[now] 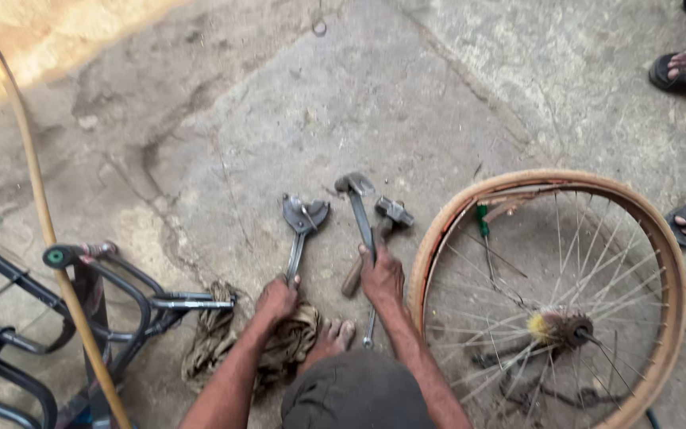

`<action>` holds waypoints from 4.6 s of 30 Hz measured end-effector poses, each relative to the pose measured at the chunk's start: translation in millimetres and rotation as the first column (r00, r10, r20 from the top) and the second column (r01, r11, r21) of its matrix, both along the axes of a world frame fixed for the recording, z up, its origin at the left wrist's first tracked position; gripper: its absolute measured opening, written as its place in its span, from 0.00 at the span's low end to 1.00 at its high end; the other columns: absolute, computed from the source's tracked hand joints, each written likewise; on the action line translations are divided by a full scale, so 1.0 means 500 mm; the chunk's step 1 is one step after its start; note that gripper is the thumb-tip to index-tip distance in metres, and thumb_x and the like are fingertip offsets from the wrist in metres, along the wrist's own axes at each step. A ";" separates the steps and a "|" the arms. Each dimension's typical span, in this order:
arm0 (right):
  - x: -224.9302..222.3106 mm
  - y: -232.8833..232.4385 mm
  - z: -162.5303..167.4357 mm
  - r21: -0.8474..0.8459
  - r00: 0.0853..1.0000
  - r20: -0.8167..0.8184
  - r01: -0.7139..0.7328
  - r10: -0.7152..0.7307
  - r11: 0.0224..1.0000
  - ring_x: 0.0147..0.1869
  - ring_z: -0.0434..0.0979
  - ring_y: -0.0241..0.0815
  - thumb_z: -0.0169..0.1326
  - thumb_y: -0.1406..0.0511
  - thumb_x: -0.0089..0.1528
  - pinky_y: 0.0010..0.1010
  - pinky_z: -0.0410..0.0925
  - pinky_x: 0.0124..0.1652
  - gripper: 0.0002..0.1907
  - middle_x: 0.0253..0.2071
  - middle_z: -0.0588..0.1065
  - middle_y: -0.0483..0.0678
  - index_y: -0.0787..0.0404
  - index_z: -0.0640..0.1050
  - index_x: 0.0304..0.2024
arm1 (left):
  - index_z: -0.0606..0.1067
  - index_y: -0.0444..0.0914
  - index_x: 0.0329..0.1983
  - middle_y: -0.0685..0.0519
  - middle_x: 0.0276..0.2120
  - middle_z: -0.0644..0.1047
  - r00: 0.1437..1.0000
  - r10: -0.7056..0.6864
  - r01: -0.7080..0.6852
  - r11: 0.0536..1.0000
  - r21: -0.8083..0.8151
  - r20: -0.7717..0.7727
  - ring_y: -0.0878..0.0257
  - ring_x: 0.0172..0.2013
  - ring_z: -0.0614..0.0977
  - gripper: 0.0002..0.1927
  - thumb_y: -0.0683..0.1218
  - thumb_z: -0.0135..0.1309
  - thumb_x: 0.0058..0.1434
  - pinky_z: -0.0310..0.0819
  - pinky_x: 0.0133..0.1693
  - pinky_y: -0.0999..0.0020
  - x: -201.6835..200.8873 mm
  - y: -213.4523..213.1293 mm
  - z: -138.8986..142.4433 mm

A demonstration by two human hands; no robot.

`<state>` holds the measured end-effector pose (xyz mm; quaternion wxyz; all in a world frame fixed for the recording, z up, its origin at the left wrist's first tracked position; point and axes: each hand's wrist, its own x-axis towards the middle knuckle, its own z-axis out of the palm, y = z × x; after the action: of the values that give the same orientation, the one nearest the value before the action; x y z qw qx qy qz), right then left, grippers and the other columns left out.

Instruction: The person uses a hammer and pliers to adjust the hub and spokes of a bicycle wheel. They repeatedly strike the hub area and manipulate the spokes while sitting on the floor.

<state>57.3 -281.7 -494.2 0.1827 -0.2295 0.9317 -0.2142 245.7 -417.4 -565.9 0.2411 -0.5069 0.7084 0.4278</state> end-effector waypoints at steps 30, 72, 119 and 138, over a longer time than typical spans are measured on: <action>0.064 0.046 -0.009 -0.546 0.983 -0.186 -0.103 -0.001 0.831 0.23 0.75 0.32 0.40 0.57 0.74 0.26 0.72 0.20 0.27 0.49 0.77 0.55 0.69 0.67 0.69 | 0.70 0.33 0.58 0.36 0.50 0.79 1.000 -0.025 0.025 0.999 0.045 0.012 0.44 0.51 0.81 0.27 0.59 0.39 0.72 0.74 0.56 0.48 -0.046 -0.010 0.029; -0.150 0.455 0.764 -0.961 0.987 0.083 0.042 0.140 0.275 0.66 0.76 0.47 0.60 0.50 0.66 0.40 0.69 0.65 0.29 0.58 0.77 0.55 0.67 0.78 0.57 | 0.78 0.35 0.42 0.50 0.27 0.80 0.231 -0.541 0.705 0.666 -0.244 -0.809 0.57 0.30 0.81 0.26 0.63 0.56 0.63 0.74 0.33 0.55 -0.354 0.205 0.823; -0.183 0.436 0.663 -0.735 0.975 0.055 0.186 -0.216 0.652 0.45 0.78 0.35 0.46 0.36 0.65 0.30 0.74 0.46 0.37 0.38 0.75 0.44 0.61 0.78 0.47 | 0.74 0.40 0.35 0.52 0.21 0.76 0.272 -0.784 0.599 0.592 -0.539 -0.559 0.58 0.17 0.74 0.16 0.57 0.54 0.66 0.70 0.21 0.56 -0.384 0.279 0.721; -0.179 0.435 0.693 -0.781 0.968 0.132 0.235 -0.214 0.579 0.42 0.81 0.35 0.57 0.41 0.61 0.29 0.77 0.44 0.31 0.36 0.80 0.44 0.62 0.80 0.45 | 0.72 0.35 0.31 0.46 0.18 0.73 0.169 -0.614 0.601 0.684 -0.413 -0.771 0.55 0.20 0.75 0.26 0.62 0.50 0.70 0.68 0.26 0.56 -0.385 0.280 0.686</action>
<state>-32.4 -64.2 -147.8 0.0448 -0.1644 0.7601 -0.6271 53.3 -277.5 -222.7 -0.0088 0.1094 0.8681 0.4840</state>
